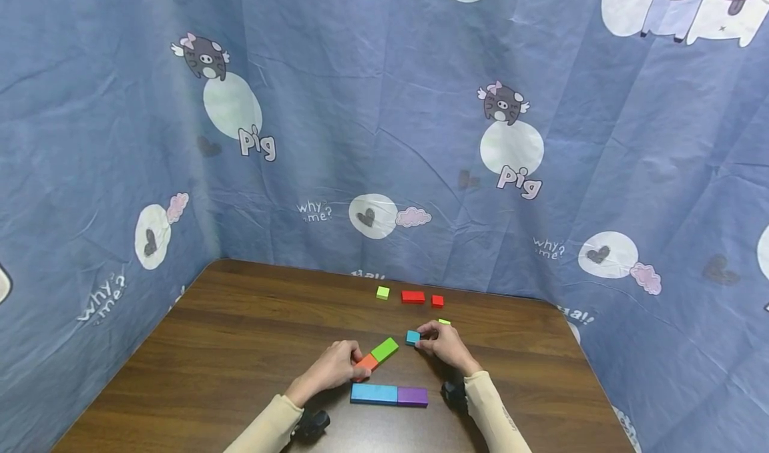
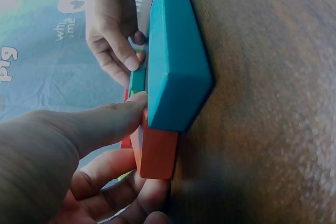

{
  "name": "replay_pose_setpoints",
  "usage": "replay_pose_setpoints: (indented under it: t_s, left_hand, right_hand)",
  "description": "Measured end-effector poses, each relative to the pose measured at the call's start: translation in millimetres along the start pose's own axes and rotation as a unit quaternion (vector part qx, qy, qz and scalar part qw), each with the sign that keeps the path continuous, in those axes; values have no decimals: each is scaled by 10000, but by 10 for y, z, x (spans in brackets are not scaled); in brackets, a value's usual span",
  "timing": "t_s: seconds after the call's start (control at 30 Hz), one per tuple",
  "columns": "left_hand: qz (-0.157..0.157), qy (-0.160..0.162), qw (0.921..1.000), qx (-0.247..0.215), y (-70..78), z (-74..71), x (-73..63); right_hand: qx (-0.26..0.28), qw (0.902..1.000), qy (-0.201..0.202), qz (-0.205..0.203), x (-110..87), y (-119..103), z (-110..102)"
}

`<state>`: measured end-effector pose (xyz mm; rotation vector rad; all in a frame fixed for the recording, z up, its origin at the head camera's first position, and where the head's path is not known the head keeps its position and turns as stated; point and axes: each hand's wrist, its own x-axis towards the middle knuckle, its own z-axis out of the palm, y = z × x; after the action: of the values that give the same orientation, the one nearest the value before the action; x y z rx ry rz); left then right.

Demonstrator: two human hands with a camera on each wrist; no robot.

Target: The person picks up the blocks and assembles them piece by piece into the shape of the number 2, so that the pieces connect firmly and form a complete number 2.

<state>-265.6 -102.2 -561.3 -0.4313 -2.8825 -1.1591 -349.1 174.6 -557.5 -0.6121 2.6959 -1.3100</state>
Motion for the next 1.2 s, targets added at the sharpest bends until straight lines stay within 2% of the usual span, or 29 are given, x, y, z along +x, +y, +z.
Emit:
replay_pose_setpoints:
  t_s: [0.47,0.63,0.87,1.2]
  left_hand:
    - [-38,-34,9999,-102,-8,-7,0]
    - [-122,-63,9998,-127,3,-13,1]
    - [-82,-94,9999,-94,4,-12,-8]
    - [-119,-119,9998,-146,-5,-6,-8]
  right_hand:
    - [-44,9999,-18,-113,63,-31,107]
    - [1,9999,-56,-89,77,-56,132]
    - [-57,9999,-106,-5,81,-57,177]
    - [-88,9997,-139,-154,66,-103,185]
